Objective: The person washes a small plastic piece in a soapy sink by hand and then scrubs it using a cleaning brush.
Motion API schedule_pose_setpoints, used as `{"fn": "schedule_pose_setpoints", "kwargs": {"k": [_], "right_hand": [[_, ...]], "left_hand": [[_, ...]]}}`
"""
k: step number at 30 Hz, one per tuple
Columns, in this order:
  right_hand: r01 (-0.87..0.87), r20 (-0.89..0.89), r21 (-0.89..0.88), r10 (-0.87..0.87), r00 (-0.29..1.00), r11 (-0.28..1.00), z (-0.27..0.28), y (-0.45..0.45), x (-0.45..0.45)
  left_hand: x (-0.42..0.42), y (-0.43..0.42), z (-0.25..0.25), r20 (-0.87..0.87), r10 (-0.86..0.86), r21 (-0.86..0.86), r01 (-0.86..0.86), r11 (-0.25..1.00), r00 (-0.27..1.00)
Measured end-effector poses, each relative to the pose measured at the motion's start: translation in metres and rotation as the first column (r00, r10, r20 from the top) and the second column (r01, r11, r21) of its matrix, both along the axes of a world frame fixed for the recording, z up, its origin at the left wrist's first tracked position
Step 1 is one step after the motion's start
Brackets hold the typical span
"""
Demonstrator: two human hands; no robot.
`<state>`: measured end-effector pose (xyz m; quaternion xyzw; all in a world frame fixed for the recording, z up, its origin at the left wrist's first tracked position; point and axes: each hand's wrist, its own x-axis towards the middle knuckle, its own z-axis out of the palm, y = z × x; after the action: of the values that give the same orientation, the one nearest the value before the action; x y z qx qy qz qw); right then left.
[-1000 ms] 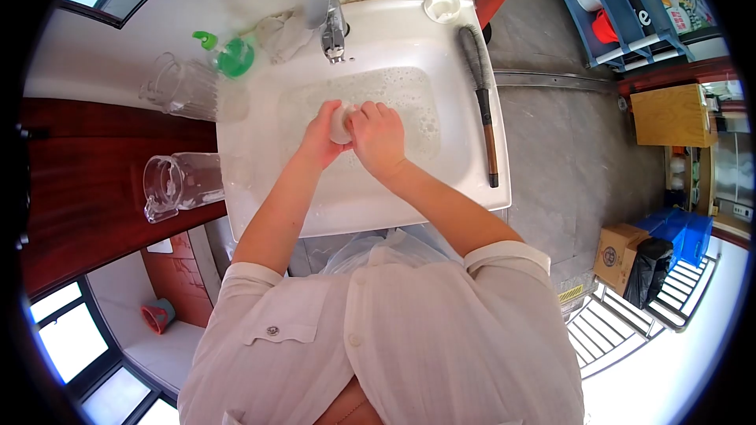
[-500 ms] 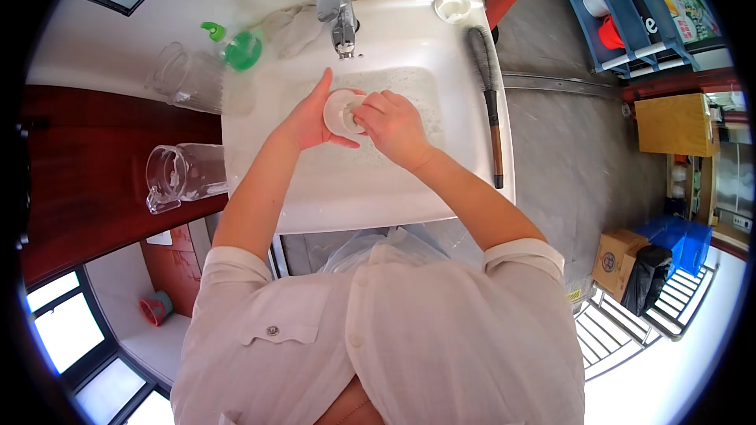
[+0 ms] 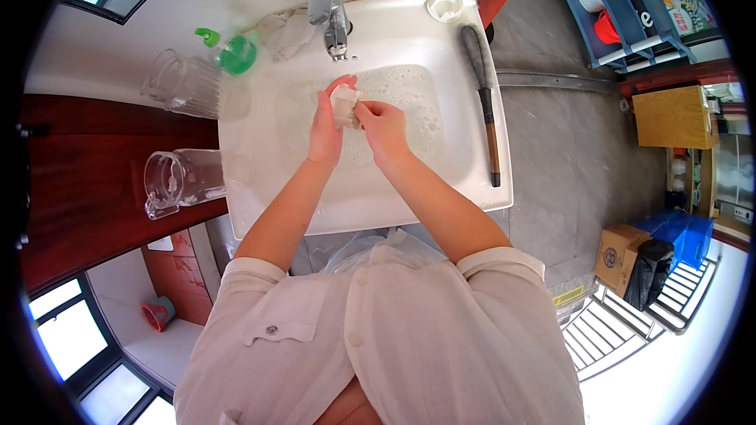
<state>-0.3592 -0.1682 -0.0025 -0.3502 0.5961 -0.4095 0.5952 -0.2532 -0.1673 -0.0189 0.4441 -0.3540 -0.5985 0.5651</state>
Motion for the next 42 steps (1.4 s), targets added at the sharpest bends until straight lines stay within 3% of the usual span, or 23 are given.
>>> {"fn": "schedule_pose_setpoints", "kwargs": {"k": [2, 4, 5, 7, 9, 10, 11, 13, 17, 19, 20, 22, 26, 28, 29, 31, 32, 34, 36, 38, 39, 41, 42], "right_hand": [[-0.001, 0.097, 0.036, -0.003, 0.995, 0.999, -0.002, -0.001, -0.008], [-0.103, -0.211, -0.279, 0.043, 0.976, 0.955, 0.002, -0.001, -0.012], [-0.107, -0.209, -0.279, 0.048, 0.977, 0.954, 0.004, -0.003, -0.017], [-0.631, -0.714, -0.668, -0.100, 0.693, 0.394, 0.009, -0.006, -0.023], [-0.696, -0.743, -0.663, -0.126, 0.657, 0.276, 0.013, -0.005, -0.021], [-0.757, -0.771, -0.636, -0.167, 0.615, 0.152, 0.014, -0.006, -0.021], [-0.755, -0.770, -0.638, -0.169, 0.616, 0.153, 0.012, -0.005, -0.020], [-0.647, -0.759, -0.634, -0.179, 0.626, 0.424, 0.001, 0.000, -0.015], [-0.418, -0.640, -0.594, -0.090, 0.763, 0.687, -0.011, 0.008, -0.004], [-0.230, -0.355, -0.313, 0.111, 0.928, 0.922, -0.013, 0.011, -0.002], [-0.229, -0.351, -0.315, 0.111, 0.930, 0.921, -0.013, 0.008, -0.003], [-0.186, 0.118, 0.146, 0.170, 0.978, 0.972, -0.008, 0.003, -0.010], [-0.246, 0.421, 0.311, 0.099, 0.902, 0.918, -0.016, -0.003, -0.019], [-0.229, 0.199, 0.277, 0.178, 0.964, 0.933, -0.028, -0.010, -0.031], [-0.234, 0.201, 0.278, 0.181, 0.963, 0.932, -0.037, -0.019, -0.039], [-0.371, -0.577, 0.023, 0.315, 0.753, 0.928, -0.061, -0.036, -0.053], [-0.380, -0.575, 0.019, 0.321, 0.753, 0.925, -0.084, -0.036, -0.050], [-0.660, -0.988, 0.094, 0.149, 0.027, 0.745, -0.118, -0.036, -0.040], [-0.660, -0.976, 0.143, 0.217, 0.031, 0.737, -0.128, -0.030, -0.035], [-0.877, -0.974, 0.138, 0.224, -0.035, 0.460, -0.147, -0.023, -0.026], [-0.880, -0.974, 0.136, 0.224, -0.035, 0.455, -0.146, -0.030, -0.026], [-0.540, -0.742, 0.118, 0.436, 0.510, 0.833, -0.131, -0.054, -0.028], [-0.547, -0.744, 0.117, 0.438, 0.505, 0.829, -0.117, -0.057, -0.028]], "left_hand": [[0.007, -0.003, 0.001, -0.004, -0.100, 0.030, 0.100, 0.995, 0.995], [0.026, -0.010, 0.004, -0.006, -0.202, 0.061, 0.202, 0.977, 0.979], [0.040, -0.017, 0.007, -0.163, -0.321, 0.096, 0.339, 0.936, 0.933], [0.046, -0.017, 0.030, -0.317, -0.406, 0.112, 0.459, 0.882, 0.857], [0.034, -0.015, 0.075, -0.230, -0.273, 0.610, 0.357, 0.708, 0.934], [0.031, -0.016, 0.068, -0.230, -0.273, 0.610, 0.357, 0.707, 0.934], [0.030, -0.018, 0.053, -0.202, -0.261, 0.565, 0.330, 0.756, 0.944], [0.024, -0.017, 0.033, -0.177, -0.246, 0.517, 0.303, 0.800, 0.953], [0.016, -0.011, 0.007, -0.044, -0.153, 0.337, 0.159, 0.928, 0.987], [0.016, -0.005, 0.003, -0.013, -0.158, 0.262, 0.155, 0.953, 0.987], [0.017, -0.003, 0.001, 0.051, -0.156, 0.154, 0.146, 0.977, 0.986], [0.016, 0.002, -0.001, 0.110, -0.151, 0.047, 0.146, 0.988, 0.982], [0.030, 0.001, -0.025, 0.180, -0.061, 0.001, 0.062, 0.998, 0.982], [0.043, 0.001, -0.032, 0.119, 0.008, 0.049, -0.013, 0.999, 0.993], [0.052, 0.001, -0.032, -0.084, 0.010, 0.188, 0.006, 0.982, 0.996], [0.057, 0.004, -0.028, -0.281, 0.040, 0.316, 0.053, 0.947, 0.959], [0.058, 0.004, -0.020, -0.404, 0.045, 0.335, 0.101, 0.937, 0.914], [0.059, 0.004, -0.014, -0.517, 0.058, 0.348, 0.149, 0.925, 0.854], [0.055, 0.006, -0.012, -0.673, 0.027, 0.306, 0.244, 0.920, 0.739], [0.051, 0.006, -0.006, -0.687, 0.046, 0.320, 0.245, 0.915, 0.726], [0.050, 0.006, -0.003, -0.699, 0.056, 0.328, 0.250, 0.911, 0.713], [0.060, 0.005, -0.018, -0.738, -0.009, 0.251, 0.287, 0.925, 0.675], [0.063, 0.004, -0.025, -0.769, -0.081, 0.173, 0.328, 0.929, 0.635]]}}
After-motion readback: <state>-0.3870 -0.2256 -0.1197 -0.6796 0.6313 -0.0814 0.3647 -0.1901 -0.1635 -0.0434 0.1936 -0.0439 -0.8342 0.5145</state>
